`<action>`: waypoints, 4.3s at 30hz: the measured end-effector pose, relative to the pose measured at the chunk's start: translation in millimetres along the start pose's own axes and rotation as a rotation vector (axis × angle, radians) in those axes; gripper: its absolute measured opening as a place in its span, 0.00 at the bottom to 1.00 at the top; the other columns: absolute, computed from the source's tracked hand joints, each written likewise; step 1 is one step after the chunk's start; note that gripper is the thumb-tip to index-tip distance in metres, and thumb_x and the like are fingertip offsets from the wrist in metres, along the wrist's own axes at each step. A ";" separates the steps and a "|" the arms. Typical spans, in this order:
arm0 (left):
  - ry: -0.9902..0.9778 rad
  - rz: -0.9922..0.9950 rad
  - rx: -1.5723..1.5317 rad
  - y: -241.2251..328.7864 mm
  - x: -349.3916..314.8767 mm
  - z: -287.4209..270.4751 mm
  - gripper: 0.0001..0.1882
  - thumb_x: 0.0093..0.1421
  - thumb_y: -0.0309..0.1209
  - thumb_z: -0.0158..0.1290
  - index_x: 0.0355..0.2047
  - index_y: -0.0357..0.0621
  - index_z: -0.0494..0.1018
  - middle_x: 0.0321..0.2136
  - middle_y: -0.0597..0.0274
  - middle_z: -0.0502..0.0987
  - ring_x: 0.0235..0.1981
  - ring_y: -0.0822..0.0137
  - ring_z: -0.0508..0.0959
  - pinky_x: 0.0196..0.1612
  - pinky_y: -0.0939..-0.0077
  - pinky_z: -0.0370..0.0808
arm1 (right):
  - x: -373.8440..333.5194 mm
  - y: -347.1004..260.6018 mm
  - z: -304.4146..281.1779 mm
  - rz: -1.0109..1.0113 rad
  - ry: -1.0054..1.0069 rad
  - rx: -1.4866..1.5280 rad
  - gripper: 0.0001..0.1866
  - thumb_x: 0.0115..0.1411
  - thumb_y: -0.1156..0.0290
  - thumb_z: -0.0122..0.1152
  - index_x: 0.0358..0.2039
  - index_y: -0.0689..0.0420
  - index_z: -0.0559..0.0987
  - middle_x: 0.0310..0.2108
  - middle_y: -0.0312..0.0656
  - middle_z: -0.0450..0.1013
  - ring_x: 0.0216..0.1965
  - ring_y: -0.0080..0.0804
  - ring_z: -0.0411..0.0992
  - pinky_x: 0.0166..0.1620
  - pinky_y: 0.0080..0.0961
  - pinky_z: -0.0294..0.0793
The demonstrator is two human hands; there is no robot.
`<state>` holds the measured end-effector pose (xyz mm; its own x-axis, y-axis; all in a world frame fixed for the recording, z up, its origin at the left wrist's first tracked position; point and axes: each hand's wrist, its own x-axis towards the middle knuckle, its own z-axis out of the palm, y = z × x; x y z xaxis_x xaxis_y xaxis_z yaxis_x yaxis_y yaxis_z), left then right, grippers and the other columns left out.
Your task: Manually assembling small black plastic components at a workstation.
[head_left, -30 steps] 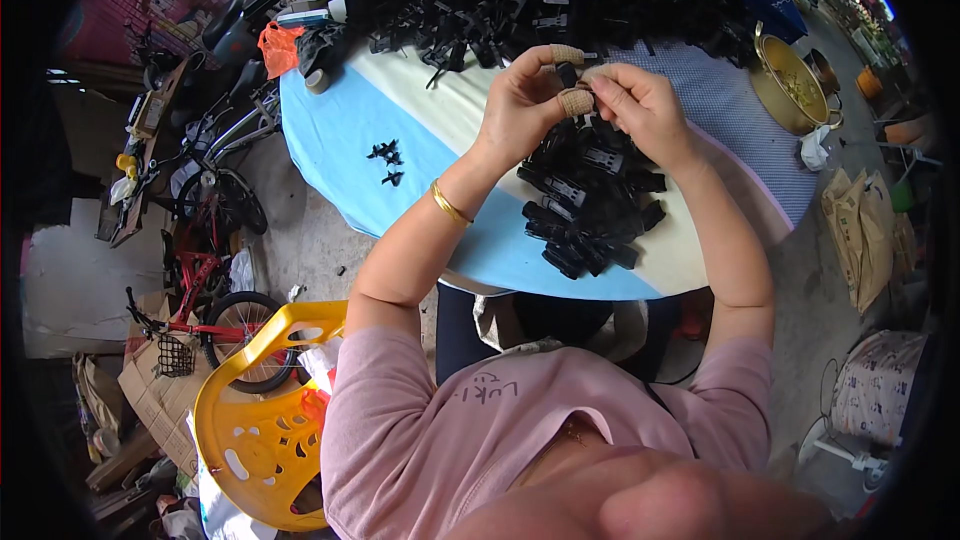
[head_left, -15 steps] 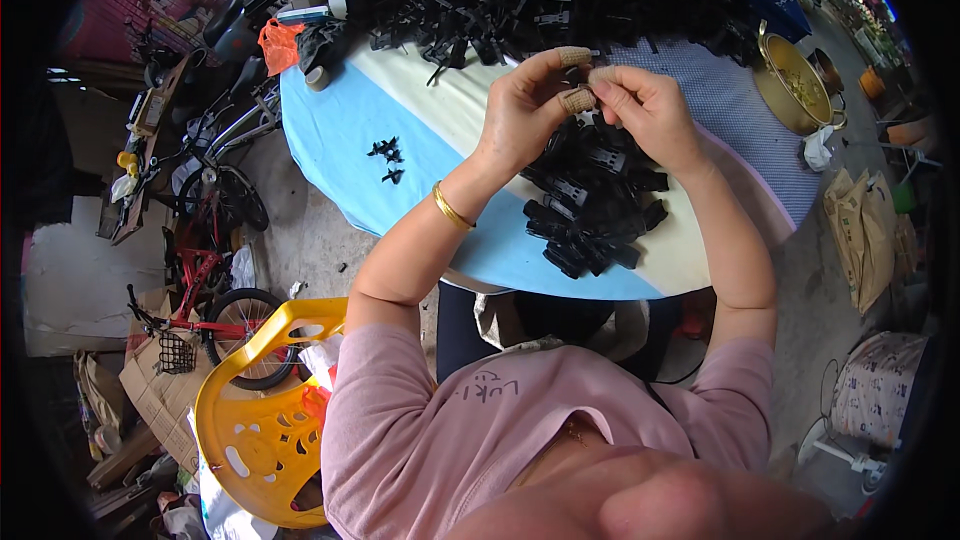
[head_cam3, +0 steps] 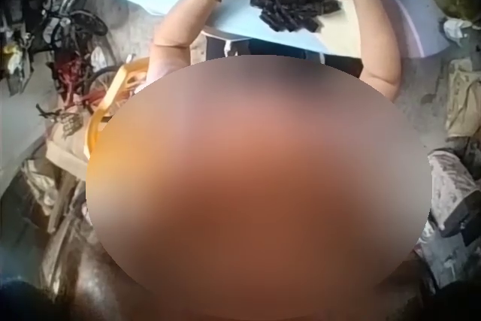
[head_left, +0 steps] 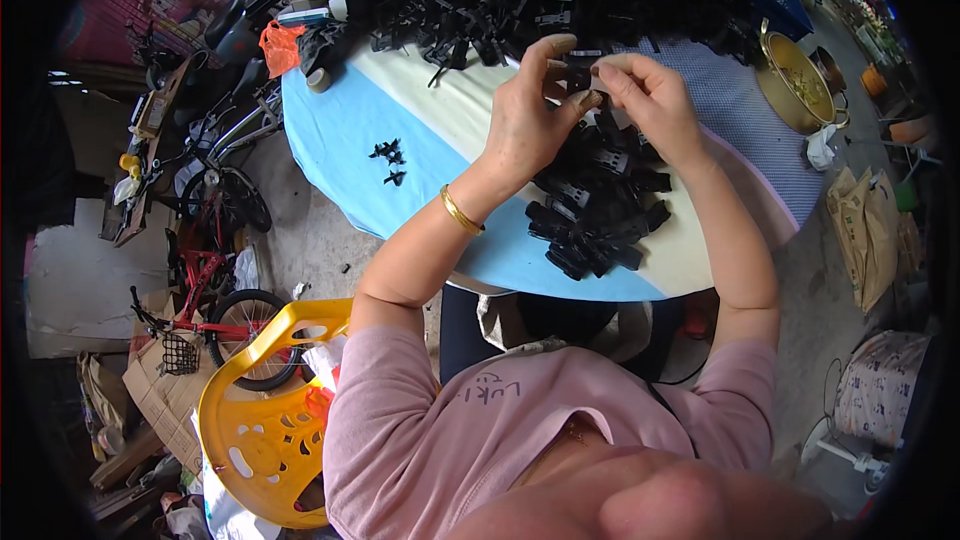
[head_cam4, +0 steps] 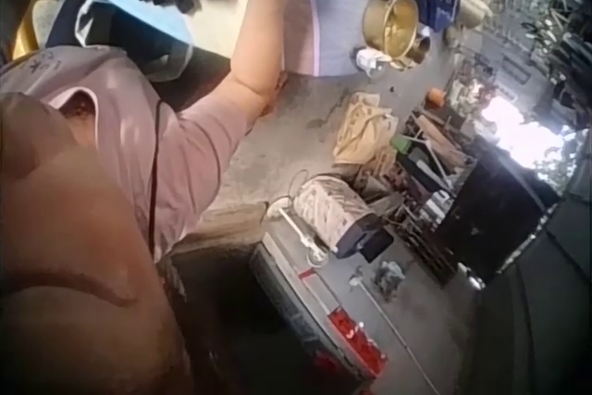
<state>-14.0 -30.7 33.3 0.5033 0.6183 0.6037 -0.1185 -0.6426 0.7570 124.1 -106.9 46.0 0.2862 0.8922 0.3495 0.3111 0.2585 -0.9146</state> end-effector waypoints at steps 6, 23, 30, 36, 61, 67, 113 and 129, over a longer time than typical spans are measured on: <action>-0.238 -0.035 -0.083 3.4 0.7 -9.3 0.36 0.42 0.22 0.61 0.52 0.41 0.57 0.34 0.57 0.74 0.30 0.71 0.74 0.35 0.79 0.72 | -1.3 -12.0 -5.6 -0.037 -0.109 -0.194 0.08 0.50 0.75 0.61 0.32 0.61 0.75 0.22 0.29 0.68 0.25 0.11 0.64 0.28 0.08 0.64; -0.517 -0.486 -0.915 -6.5 5.9 -20.4 0.08 0.51 0.23 0.54 0.31 0.39 0.67 0.32 0.61 0.71 0.33 0.68 0.76 0.40 0.76 0.73 | -4.8 -8.2 -12.3 -0.145 -0.273 0.029 0.12 0.52 0.73 0.59 0.36 0.62 0.71 0.31 0.33 0.69 0.31 0.16 0.67 0.37 0.11 0.68; -0.286 -0.373 -0.660 0.4 5.1 -17.8 0.07 0.52 0.19 0.51 0.30 0.36 0.64 0.28 0.62 0.70 0.34 0.72 0.74 0.37 0.83 0.72 | -8.3 -12.1 -6.3 -0.056 -0.133 0.058 0.06 0.59 0.74 0.49 0.34 0.61 0.71 0.24 0.31 0.66 0.23 0.11 0.59 0.25 0.07 0.57; -0.198 -0.257 -0.570 4.7 -0.5 -12.6 0.13 0.53 0.19 0.52 0.39 0.33 0.65 0.35 0.58 0.73 0.37 0.69 0.74 0.42 0.79 0.73 | -10.9 -12.2 1.1 -0.050 -0.091 -0.104 0.05 0.59 0.73 0.49 0.32 0.61 0.72 0.20 0.29 0.66 0.19 0.10 0.57 0.21 0.07 0.55; -0.578 0.262 -0.018 0.9 -7.4 -0.8 0.16 0.48 0.29 0.58 0.37 0.39 0.71 0.35 0.56 0.74 0.35 0.65 0.75 0.40 0.76 0.71 | 42.5 47.8 -13.3 0.011 -0.007 -0.732 0.15 0.48 0.69 0.61 0.38 0.56 0.76 0.18 0.41 0.71 0.21 0.23 0.68 0.26 0.19 0.67; -0.349 -0.406 -0.427 -10.2 1.4 -8.7 0.14 0.58 0.34 0.49 0.38 0.35 0.69 0.33 0.63 0.73 0.35 0.75 0.72 0.43 0.81 0.70 | 33.5 37.8 -13.6 -0.028 0.029 -0.658 0.10 0.49 0.63 0.59 0.27 0.56 0.79 0.21 0.41 0.74 0.23 0.30 0.73 0.27 0.23 0.70; -0.188 -0.105 -0.419 7.8 -6.5 -8.8 0.16 0.58 0.21 0.44 0.47 0.34 0.59 0.45 0.53 0.68 0.34 0.73 0.72 0.38 0.81 0.72 | -8.8 -18.9 1.7 -0.015 -0.166 -0.054 0.08 0.60 0.70 0.49 0.29 0.59 0.74 0.18 0.28 0.66 0.15 0.08 0.55 0.17 0.06 0.51; -0.094 0.296 0.056 7.7 -8.4 -10.6 0.17 0.56 0.17 0.46 0.47 0.34 0.62 0.39 0.55 0.72 0.33 0.73 0.73 0.36 0.83 0.71 | -12.1 -21.1 6.7 0.178 -0.171 0.173 0.06 0.59 0.72 0.49 0.31 0.59 0.74 0.17 0.29 0.65 0.15 0.09 0.54 0.16 0.06 0.49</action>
<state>-28.2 -36.1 36.6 0.5314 0.3578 0.7678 -0.2254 -0.8140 0.5353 108.1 -120.7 59.7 0.1614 0.9747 0.1548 0.1062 0.1388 -0.9846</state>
